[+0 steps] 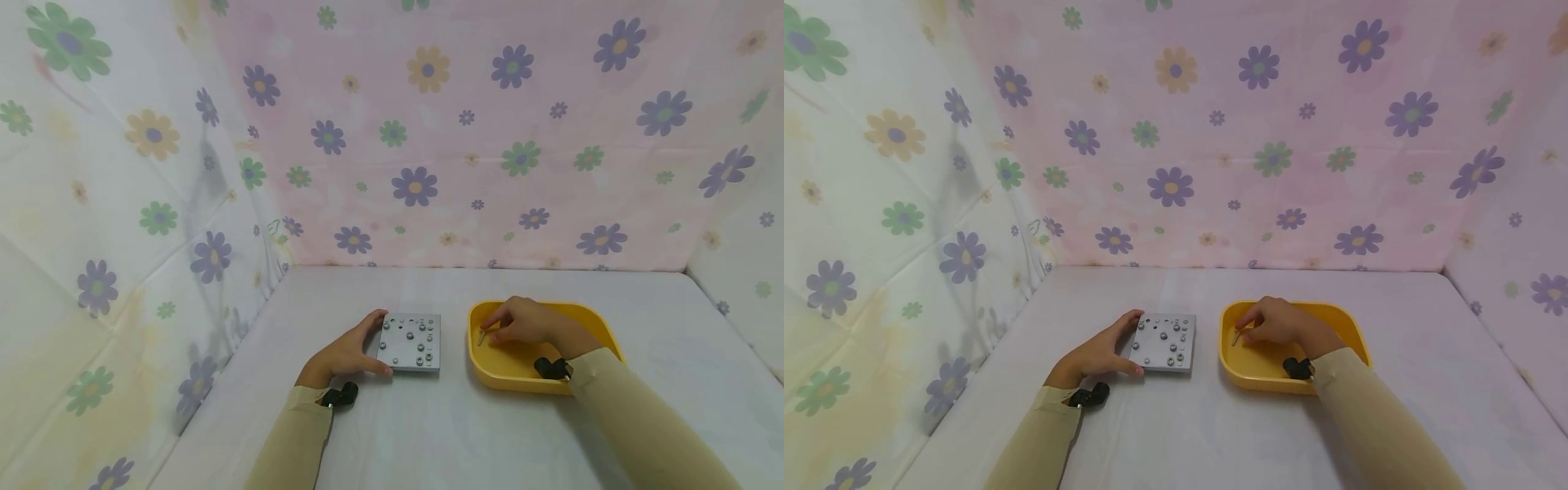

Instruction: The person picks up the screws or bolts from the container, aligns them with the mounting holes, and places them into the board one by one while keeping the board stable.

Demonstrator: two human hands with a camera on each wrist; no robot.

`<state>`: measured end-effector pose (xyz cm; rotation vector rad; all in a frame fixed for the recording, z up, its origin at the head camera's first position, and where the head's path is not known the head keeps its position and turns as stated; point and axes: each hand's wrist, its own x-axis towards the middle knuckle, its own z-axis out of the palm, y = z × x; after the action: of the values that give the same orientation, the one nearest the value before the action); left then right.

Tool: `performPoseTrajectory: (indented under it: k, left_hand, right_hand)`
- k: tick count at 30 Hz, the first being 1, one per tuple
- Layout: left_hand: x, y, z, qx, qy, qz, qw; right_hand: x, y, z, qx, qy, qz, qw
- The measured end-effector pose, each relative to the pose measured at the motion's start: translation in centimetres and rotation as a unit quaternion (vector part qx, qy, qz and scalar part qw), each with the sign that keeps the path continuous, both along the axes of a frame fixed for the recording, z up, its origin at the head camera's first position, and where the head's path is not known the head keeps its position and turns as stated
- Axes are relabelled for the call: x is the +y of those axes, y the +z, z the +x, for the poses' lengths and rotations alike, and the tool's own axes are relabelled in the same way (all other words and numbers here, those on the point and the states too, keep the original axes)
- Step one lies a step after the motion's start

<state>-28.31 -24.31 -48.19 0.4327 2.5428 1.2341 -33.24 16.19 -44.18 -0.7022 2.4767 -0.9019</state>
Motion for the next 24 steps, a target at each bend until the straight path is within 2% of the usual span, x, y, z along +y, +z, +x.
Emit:
performPoseTrajectory:
  k: [12,17,24]
  left_hand:
    - [0.0,0.0,0.0,-0.004,0.011,-0.008,0.9999]
    - [-0.2,-0.2,0.1,-0.007,0.008,-0.009,0.9999]
    - [0.0,-0.3,-0.2,-0.005,-0.002,-0.001,1.0000]
  right_hand:
    - [0.0,-0.8,-0.5,-0.003,0.006,0.010,1.000]
    - [-0.1,-1.2,-0.8,-0.019,-0.005,0.023,1.000]
    - [0.3,-1.3,-0.8,-0.013,-0.006,0.031,0.999]
